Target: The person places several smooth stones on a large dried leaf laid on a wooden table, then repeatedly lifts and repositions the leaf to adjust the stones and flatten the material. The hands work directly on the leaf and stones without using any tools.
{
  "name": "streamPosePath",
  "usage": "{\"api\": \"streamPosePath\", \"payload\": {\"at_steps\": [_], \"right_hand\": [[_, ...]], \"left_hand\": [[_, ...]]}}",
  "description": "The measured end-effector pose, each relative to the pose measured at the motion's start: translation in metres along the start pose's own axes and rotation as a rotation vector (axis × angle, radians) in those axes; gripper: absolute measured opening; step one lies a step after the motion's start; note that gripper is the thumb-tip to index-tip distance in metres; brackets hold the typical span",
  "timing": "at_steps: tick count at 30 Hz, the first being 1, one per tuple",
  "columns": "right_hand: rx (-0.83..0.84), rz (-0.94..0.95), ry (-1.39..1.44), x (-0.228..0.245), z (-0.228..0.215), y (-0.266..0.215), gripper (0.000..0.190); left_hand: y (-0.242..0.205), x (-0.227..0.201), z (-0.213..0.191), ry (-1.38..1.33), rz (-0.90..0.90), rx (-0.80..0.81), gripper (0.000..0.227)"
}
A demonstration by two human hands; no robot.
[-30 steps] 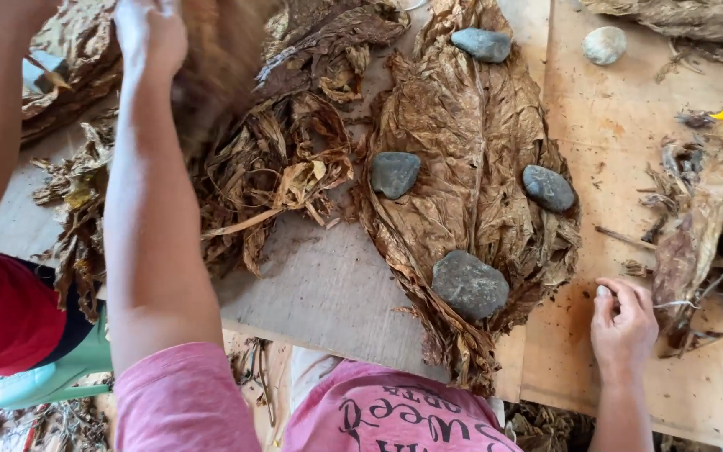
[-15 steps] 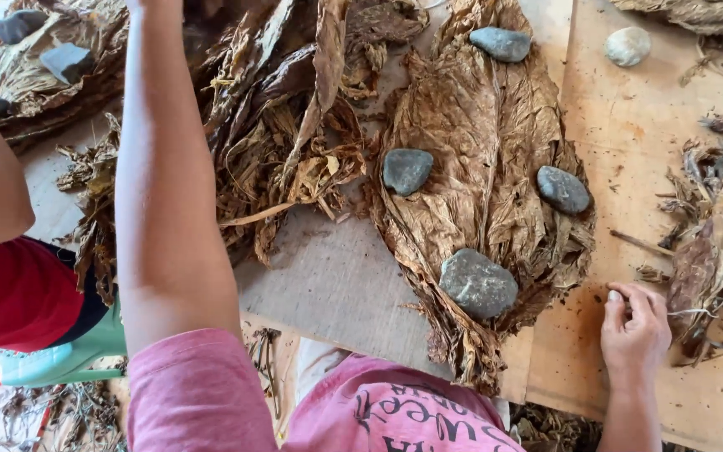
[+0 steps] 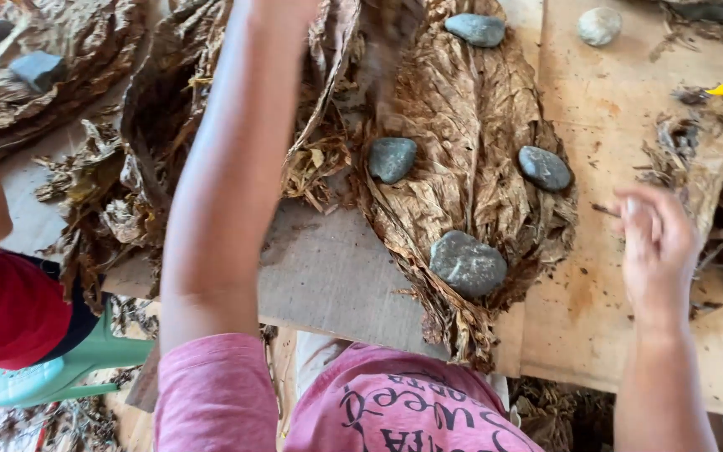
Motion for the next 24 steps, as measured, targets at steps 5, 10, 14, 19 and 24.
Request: {"api": "streamPosePath", "payload": {"at_steps": [5, 10, 14, 19, 24], "right_hand": [[0.254, 0.281, 0.946, 0.066, 0.036, 0.067, 0.054], [0.33, 0.488, 0.708, 0.035, 0.101, 0.079, 0.093], [0.084, 0.992, 0.794, -0.056, 0.11, 0.063, 0.066], [0.147, 0.814, 1.053, -0.086, 0.088, 0.049, 0.021], [-0.176, 0.762, 1.088, -0.059, 0.068, 0.044, 0.021]], "left_hand": [[-0.037, 0.008, 0.038, -0.167, 0.001, 0.164, 0.018], [-0.061, 0.038, 0.07, 0.155, 0.068, 0.496, 0.033], [-0.072, 0.035, 0.038, 0.797, -0.013, 0.433, 0.031], [-0.013, 0.103, -0.074, 1.593, -0.039, -0.038, 0.06], [0.044, 0.219, -0.143, 1.771, 0.026, -0.13, 0.035]]}}
Point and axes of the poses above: each hand's wrist, its own y-axis towards the middle knuckle, its own z-axis out of the palm, x = y × z, the point moved 4 cm from there along y, towards the middle knuckle, and after that the axes turned 9 degrees about y, right-handed, at the moved point
